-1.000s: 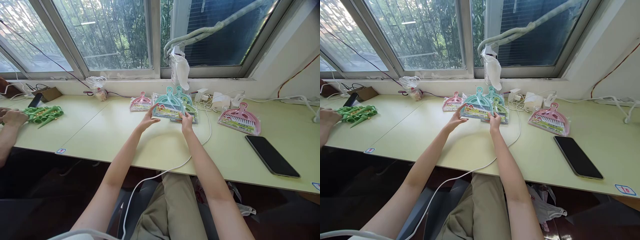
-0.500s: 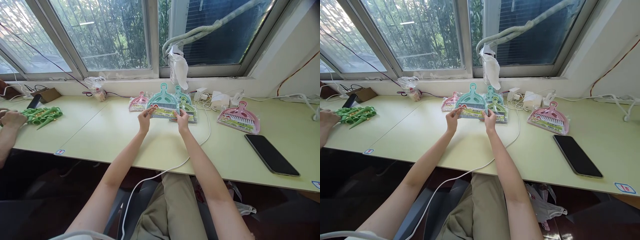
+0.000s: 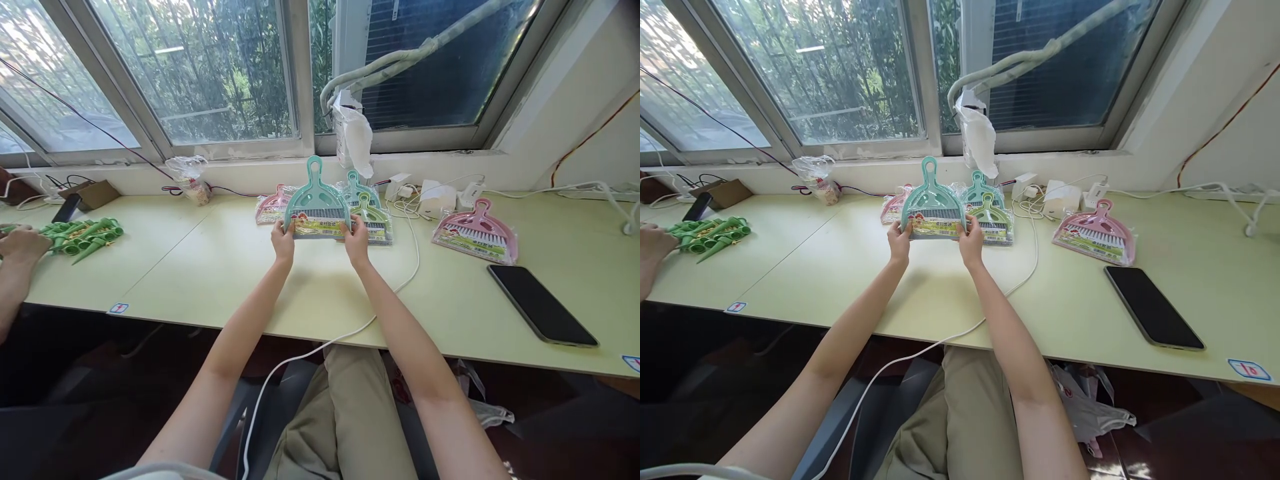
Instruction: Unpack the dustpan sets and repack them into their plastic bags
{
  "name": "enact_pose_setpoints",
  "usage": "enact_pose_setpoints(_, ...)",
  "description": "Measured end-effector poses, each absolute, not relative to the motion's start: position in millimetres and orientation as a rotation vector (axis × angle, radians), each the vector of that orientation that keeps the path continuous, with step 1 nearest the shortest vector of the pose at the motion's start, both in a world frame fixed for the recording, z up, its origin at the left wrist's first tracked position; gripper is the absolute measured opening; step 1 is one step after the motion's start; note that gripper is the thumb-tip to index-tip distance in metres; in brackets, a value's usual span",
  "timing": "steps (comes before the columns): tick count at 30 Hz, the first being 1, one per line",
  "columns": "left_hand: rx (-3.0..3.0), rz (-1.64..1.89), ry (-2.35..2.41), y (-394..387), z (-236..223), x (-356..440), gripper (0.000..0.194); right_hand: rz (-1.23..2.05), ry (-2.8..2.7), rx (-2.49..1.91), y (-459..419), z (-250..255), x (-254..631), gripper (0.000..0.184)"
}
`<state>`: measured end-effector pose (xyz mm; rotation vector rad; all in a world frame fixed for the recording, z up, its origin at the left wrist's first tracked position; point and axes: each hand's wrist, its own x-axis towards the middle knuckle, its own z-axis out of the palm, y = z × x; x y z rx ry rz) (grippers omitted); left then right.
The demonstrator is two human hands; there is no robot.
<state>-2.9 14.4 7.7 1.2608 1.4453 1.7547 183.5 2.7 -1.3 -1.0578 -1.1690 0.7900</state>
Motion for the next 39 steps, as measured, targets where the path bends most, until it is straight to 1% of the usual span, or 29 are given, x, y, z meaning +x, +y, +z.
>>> enact_pose_setpoints(4, 1.32, 1.692, 1.632, 13, 6, -2, 0.014, 0.74, -1.204, -1.051, -2, 1, 181, 0.047)
enact_pose_setpoints(8, 1.441, 1.623, 1.676, 8, 7, 2, 0.018, 0.711, -1.172, -1.078, -5, -1, 176, 0.043)
enact_pose_setpoints(10, 1.462, 1.599, 1.68, 5, 8, 4, 0.025, 0.691, -1.169, -1.111, -5, -3, 174, 0.042)
enact_pose_setpoints(18, 1.517, 1.508, 1.736, -3, 14, 9, 0.069, 0.703, -1.154, -1.076, -10, 0, 171, 0.041)
enact_pose_setpoints(21, 1.549, 1.44, 1.79, -4, 17, 10, 0.078, 0.705, -1.13, -1.1, -10, 1, 171, 0.043)
enact_pose_setpoints(26, 1.516, 1.447, 1.875, -4, 16, 8, 0.071, 0.7, -1.186, -1.156, -10, 1, 172, 0.05)
enact_pose_setpoints(30, 1.512, 1.43, 1.907, -7, 17, 13, 0.067, 0.479, -1.26, -1.318, -15, 2, 171, 0.068)
enact_pose_setpoints(32, 1.529, 1.415, 1.913, -9, 17, 17, 0.064, 0.394, -1.246, -1.385, -16, 3, 171, 0.073)
enact_pose_setpoints(36, 1.546, 1.439, 1.897, -14, 15, 25, 0.066, 0.334, -1.24, -1.423, -15, 4, 173, 0.073)
enact_pose_setpoints(39, 1.572, 1.462, 1.865, -15, 14, 25, 0.076, 0.331, -1.245, -1.412, -15, 4, 173, 0.072)
